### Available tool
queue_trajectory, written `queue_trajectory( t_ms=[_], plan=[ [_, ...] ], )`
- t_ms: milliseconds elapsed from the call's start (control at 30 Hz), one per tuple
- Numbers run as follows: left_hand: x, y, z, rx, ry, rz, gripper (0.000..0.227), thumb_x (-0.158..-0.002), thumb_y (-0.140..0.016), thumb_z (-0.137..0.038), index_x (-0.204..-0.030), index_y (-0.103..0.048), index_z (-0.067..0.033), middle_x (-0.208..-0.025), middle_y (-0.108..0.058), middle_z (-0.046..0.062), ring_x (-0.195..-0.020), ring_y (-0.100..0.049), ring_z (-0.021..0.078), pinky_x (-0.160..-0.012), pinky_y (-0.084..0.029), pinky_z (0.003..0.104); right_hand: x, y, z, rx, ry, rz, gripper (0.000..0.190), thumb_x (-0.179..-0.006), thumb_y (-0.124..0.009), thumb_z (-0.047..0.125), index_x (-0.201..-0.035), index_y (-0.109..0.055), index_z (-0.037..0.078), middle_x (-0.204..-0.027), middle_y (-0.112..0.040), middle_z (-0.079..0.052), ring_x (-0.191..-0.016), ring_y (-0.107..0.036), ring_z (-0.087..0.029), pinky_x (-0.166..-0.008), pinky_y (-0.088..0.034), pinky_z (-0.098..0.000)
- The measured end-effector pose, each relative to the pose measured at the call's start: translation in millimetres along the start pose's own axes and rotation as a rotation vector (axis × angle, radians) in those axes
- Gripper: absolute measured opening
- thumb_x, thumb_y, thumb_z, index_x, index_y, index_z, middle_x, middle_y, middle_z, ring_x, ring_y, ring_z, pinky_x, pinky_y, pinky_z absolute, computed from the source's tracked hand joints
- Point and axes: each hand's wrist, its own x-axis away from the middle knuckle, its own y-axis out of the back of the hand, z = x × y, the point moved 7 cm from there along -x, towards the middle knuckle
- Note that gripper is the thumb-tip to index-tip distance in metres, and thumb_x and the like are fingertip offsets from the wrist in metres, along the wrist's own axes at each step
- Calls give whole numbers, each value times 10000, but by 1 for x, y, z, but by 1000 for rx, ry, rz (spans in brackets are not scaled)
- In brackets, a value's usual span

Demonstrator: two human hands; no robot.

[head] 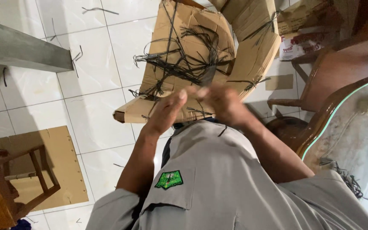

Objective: Assembling a cardboard furniture component by threading and tying black plastic ties through pre-drilled holes.

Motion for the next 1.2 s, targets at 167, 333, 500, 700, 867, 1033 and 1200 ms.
queue_trajectory(
  t_ms=[167,333,500,700,867,1033,1200],
  plan=[
    [-34,2,-8,550,91,-91,454,-1070,-487,-452,-1192,-609,-32,-962,-570,172,-897,-591,311,-936,-494,526,36,-65,-39,408,113,260,108,-788,-651,118,-770,-687,18,-619,-637,-190,-601,-639,-393,-605,-530,-509],
    [-18,74,41,812,128,-527,361,-1065,-503,-452,-936,-642,-145,-571,-470,-58,-472,-494,90,-562,-577,280,48,-22,-66,105,-33,231,195,-892,-561,71,-929,-753,64,-789,-698,-211,-720,-640,-473,-686,-529,-499],
    [9,113,71,830,34,-788,326,-1079,-504,-401,-908,-579,-134,-558,-366,-14,-421,-381,112,-481,-470,270,79,44,-128,243,-401,-109,228,-1037,-614,237,-880,-773,284,-745,-705,23,-734,-693,-211,-770,-537,-354],
    [25,136,74,772,17,-953,349,-1081,-474,-429,-930,-631,-156,-540,-455,-31,-422,-421,97,-441,-470,264,67,100,-119,320,-252,-327,260,-1132,-586,132,-901,-705,145,-834,-686,-128,-842,-689,-316,-829,-515,-430],
    [33,150,57,818,-36,-938,368,-1023,-525,-472,-892,-605,-137,-540,-400,-33,-418,-327,75,-412,-331,235,57,125,-97,300,-351,-460,326,-1198,-627,233,-930,-718,71,-616,-491,-58,-566,-440,-151,-578,-368,-318],
    [37,146,50,814,4,-928,438,-988,-525,-507,-872,-638,-99,-536,-416,-48,-417,-306,50,-380,-269,233,65,134,-119,-8,-503,-554,390,-1177,-586,386,-929,-612,86,-632,-443,38,-525,-383,-51,-485,-316,-226],
    [23,116,59,147,115,-606,428,-1128,-440,-408,-1018,-715,-98,-574,-470,6,-467,-421,85,-430,-395,196,47,100,-95,390,-232,-405,178,-1152,-653,76,-1267,-682,-55,-1138,-658,-277,-1001,-670,-447,-869,-545,-545]
  ],
)
